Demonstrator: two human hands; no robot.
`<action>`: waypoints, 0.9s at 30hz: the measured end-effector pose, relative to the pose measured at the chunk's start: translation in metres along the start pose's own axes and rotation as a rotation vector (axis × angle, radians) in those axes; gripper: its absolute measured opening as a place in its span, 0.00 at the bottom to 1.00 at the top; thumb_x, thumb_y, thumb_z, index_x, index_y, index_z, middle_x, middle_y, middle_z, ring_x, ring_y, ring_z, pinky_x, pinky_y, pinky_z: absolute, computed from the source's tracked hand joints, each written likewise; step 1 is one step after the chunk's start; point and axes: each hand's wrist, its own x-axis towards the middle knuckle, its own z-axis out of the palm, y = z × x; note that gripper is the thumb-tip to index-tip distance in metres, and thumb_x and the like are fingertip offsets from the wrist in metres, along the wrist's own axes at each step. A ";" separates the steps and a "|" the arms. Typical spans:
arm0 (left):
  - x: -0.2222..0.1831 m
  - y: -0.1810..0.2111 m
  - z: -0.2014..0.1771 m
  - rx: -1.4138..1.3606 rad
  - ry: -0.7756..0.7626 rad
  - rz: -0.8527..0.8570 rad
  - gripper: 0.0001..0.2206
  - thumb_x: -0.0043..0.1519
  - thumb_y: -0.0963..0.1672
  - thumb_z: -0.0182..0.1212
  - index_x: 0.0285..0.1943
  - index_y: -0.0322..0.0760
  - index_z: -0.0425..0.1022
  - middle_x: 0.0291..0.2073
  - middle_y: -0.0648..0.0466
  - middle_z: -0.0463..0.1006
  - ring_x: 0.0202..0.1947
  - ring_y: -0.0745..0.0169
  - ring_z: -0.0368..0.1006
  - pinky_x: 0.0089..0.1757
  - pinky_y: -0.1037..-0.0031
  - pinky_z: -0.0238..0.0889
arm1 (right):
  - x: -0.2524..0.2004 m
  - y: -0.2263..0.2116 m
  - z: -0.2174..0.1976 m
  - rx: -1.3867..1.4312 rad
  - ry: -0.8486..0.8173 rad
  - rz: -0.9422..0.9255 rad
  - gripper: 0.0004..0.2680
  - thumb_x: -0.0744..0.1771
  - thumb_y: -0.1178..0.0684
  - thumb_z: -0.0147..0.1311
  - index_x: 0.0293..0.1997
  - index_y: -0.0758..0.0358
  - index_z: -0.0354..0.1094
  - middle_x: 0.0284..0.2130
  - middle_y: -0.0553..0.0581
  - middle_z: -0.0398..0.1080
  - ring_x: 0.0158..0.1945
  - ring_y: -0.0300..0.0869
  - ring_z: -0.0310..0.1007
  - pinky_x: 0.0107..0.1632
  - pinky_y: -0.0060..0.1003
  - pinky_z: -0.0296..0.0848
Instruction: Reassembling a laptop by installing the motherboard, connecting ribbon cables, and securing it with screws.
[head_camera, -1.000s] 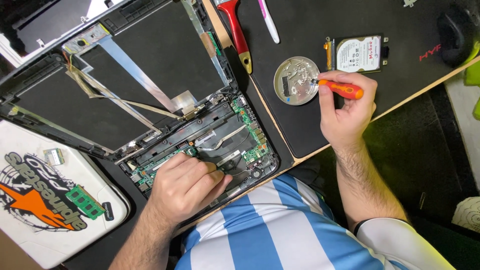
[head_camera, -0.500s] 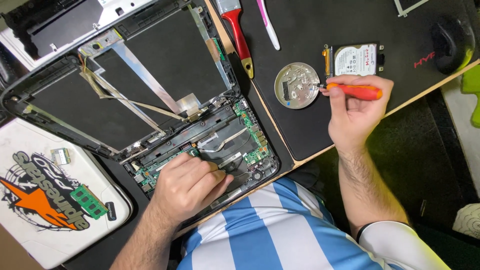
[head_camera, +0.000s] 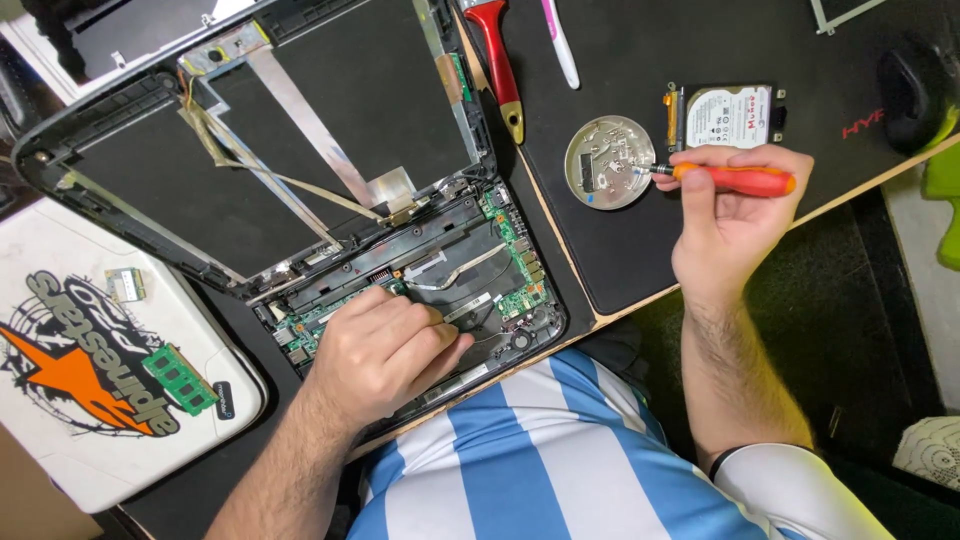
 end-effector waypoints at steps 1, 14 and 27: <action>0.000 0.000 -0.001 -0.002 -0.003 -0.004 0.14 0.77 0.41 0.78 0.40 0.36 0.77 0.34 0.52 0.81 0.30 0.57 0.74 0.35 0.66 0.64 | 0.000 0.002 0.000 -0.003 0.001 -0.006 0.12 0.82 0.65 0.58 0.66 0.65 0.51 0.48 0.83 0.75 0.49 0.62 0.82 0.54 0.53 0.92; -0.003 0.000 0.001 0.013 0.014 -0.005 0.16 0.78 0.41 0.77 0.38 0.37 0.74 0.32 0.52 0.77 0.28 0.57 0.71 0.33 0.65 0.59 | -0.001 -0.015 -0.004 -0.035 -0.022 0.029 0.13 0.82 0.69 0.60 0.66 0.66 0.53 0.54 0.84 0.76 0.58 0.64 0.84 0.64 0.54 0.91; -0.007 0.000 0.002 0.029 0.019 0.007 0.17 0.77 0.41 0.79 0.38 0.38 0.74 0.33 0.52 0.77 0.28 0.58 0.71 0.33 0.65 0.61 | -0.003 -0.013 0.003 -0.016 -0.068 0.068 0.13 0.82 0.68 0.59 0.65 0.65 0.52 0.55 0.85 0.75 0.60 0.64 0.83 0.66 0.54 0.91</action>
